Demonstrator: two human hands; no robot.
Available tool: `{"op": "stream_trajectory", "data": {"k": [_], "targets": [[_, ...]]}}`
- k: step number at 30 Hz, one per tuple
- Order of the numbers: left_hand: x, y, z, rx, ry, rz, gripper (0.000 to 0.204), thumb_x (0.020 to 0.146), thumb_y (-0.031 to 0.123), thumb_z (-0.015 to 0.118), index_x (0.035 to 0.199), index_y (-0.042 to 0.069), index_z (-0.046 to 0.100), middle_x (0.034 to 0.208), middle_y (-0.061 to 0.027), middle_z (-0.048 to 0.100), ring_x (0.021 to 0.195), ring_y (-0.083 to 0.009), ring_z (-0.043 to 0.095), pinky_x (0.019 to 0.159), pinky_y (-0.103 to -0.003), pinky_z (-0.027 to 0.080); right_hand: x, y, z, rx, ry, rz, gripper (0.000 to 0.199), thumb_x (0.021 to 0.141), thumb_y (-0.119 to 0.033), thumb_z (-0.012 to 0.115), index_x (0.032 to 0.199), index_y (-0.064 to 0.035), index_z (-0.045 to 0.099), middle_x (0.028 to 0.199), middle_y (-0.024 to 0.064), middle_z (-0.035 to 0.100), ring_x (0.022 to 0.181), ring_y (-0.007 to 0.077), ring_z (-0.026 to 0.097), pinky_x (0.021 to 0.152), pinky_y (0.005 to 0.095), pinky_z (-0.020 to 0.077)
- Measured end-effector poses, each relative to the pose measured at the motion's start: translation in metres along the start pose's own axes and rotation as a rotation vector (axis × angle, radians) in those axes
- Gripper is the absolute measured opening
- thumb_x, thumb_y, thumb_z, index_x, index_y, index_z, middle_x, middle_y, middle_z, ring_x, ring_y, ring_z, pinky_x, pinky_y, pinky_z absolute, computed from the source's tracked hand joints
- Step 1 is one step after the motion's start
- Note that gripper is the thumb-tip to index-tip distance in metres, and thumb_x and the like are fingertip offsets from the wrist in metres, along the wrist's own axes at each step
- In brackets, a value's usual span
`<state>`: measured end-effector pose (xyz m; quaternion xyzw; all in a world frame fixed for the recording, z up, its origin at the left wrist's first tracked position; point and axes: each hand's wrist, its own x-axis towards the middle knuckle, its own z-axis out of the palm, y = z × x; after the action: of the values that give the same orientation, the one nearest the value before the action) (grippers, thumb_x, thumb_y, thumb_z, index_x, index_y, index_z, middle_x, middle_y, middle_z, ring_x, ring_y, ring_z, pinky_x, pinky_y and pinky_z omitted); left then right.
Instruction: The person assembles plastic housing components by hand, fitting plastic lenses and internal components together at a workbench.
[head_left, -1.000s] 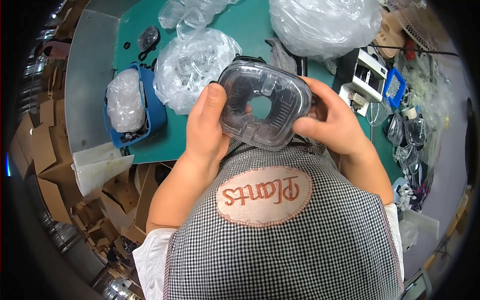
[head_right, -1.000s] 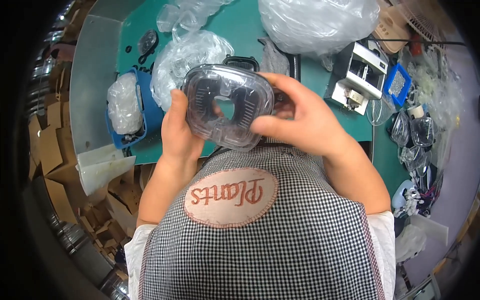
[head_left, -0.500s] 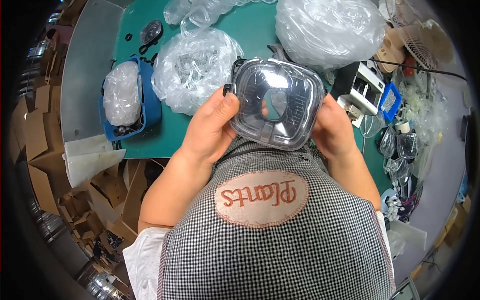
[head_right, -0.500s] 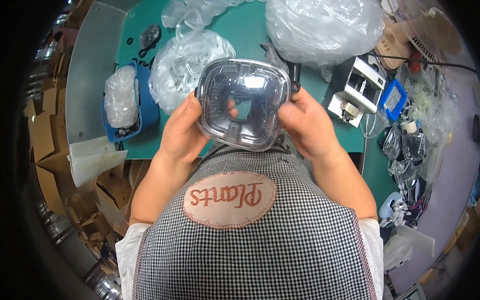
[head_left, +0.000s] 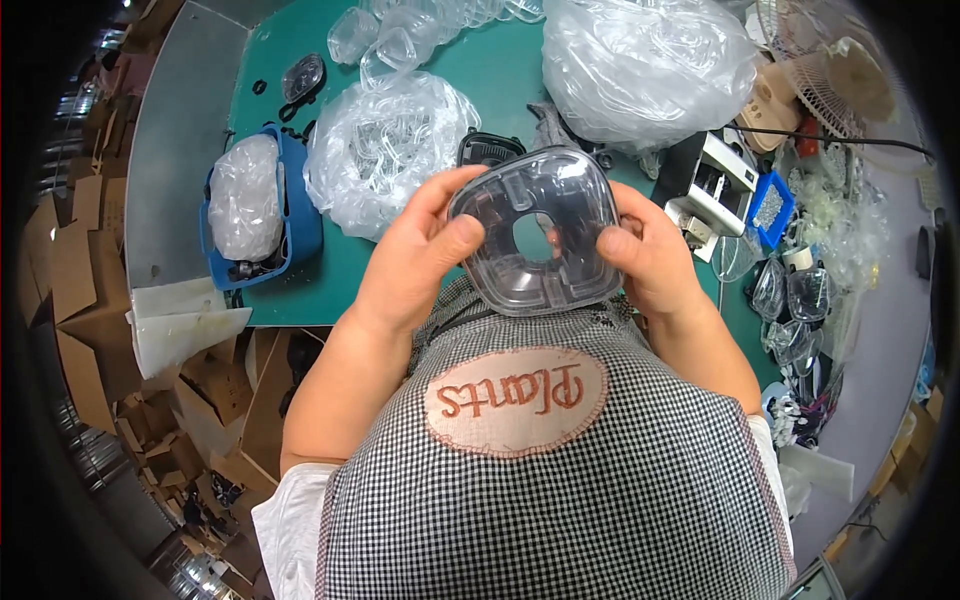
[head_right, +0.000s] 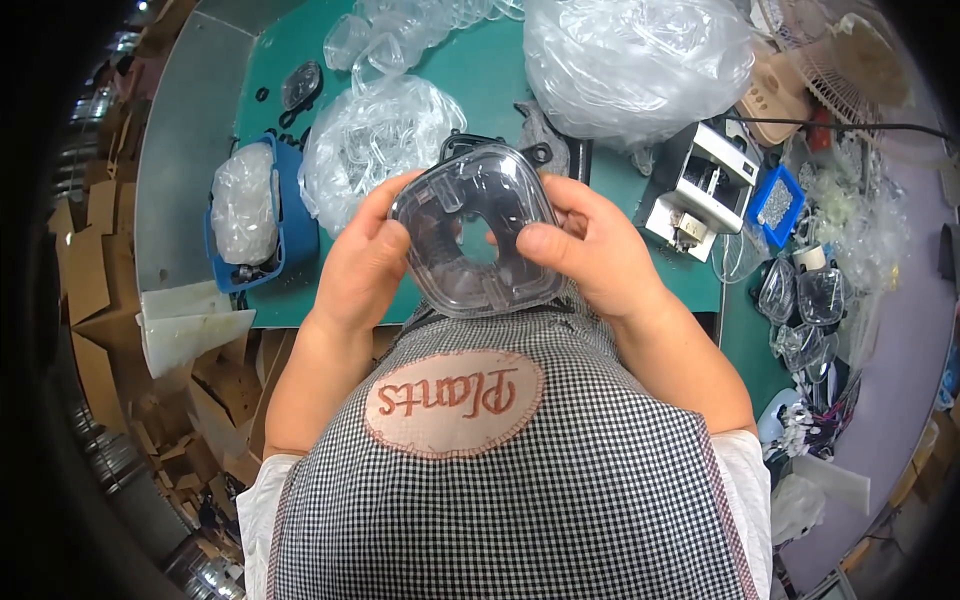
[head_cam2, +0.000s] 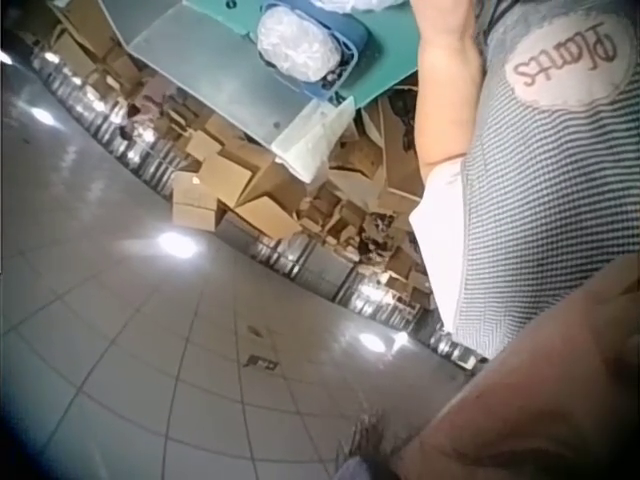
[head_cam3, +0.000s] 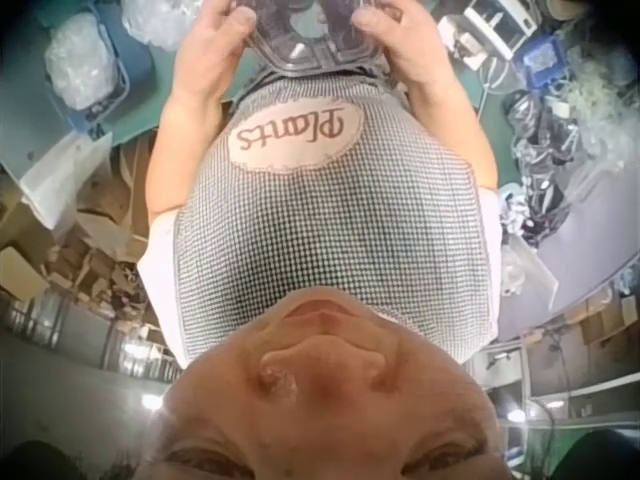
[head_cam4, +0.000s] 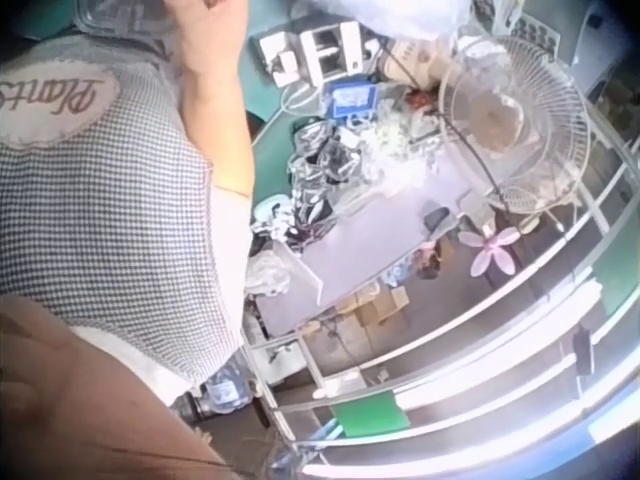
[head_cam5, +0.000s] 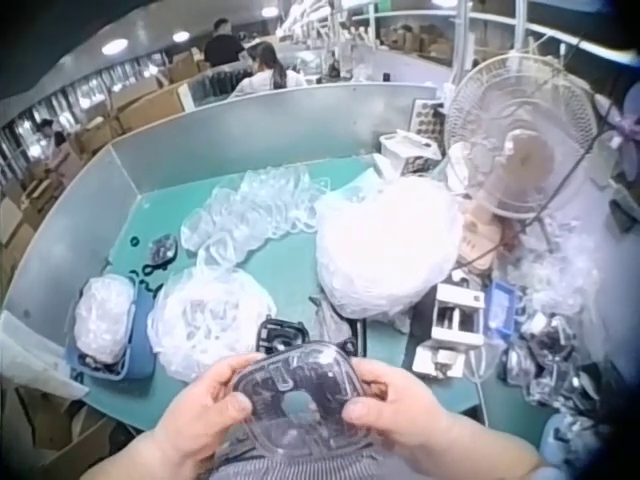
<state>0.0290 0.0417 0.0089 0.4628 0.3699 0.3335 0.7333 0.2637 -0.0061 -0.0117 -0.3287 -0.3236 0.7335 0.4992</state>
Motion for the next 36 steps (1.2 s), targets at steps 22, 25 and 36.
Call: {"op": "stream_trajectory", "data": {"k": [22, 25, 36], "targets": [[-0.005, -0.02, 0.009, -0.414, -0.059, -0.073, 0.052, 0.104, 0.038, 0.036, 0.137, -0.002, 0.038, 0.121, -0.0112, 0.059, 0.101, -0.0155, 0.061, 0.08, -0.027, 0.051, 0.01, 0.008, -0.004, 0.256, 0.168, -0.063, 0.044, 0.097, -0.028, 0.056, 0.127, 0.0036, 0.05, 0.112, 0.0093, 0.064, 0.097, 0.0137, 0.064, 0.081, 0.0282, 0.0544], [-0.007, -0.02, 0.009, -0.408, -0.04, -0.077, 0.052, 0.104, 0.038, 0.037, 0.137, -0.002, 0.039, 0.121, -0.0101, 0.058, 0.099, -0.0134, 0.06, 0.078, -0.026, 0.05, 0.011, 0.008, -0.002, 0.255, 0.169, -0.072, 0.045, 0.097, -0.028, 0.056, 0.128, 0.0037, 0.049, 0.112, 0.009, 0.064, 0.097, 0.014, 0.064, 0.081, 0.0276, 0.0542], [-0.008, -0.022, -0.015, -0.52, -0.059, -0.101, 0.055, 0.103, 0.039, 0.038, 0.136, -0.004, 0.039, 0.128, -0.0143, 0.055, 0.114, -0.0227, 0.057, 0.097, -0.038, 0.049, 0.017, 0.011, 0.017, 0.207, 0.176, -0.112, 0.052, 0.095, -0.025, 0.059, 0.134, 0.0049, 0.043, 0.118, 0.0119, 0.062, 0.103, 0.0179, 0.063, 0.089, 0.0314, 0.0525]]}}
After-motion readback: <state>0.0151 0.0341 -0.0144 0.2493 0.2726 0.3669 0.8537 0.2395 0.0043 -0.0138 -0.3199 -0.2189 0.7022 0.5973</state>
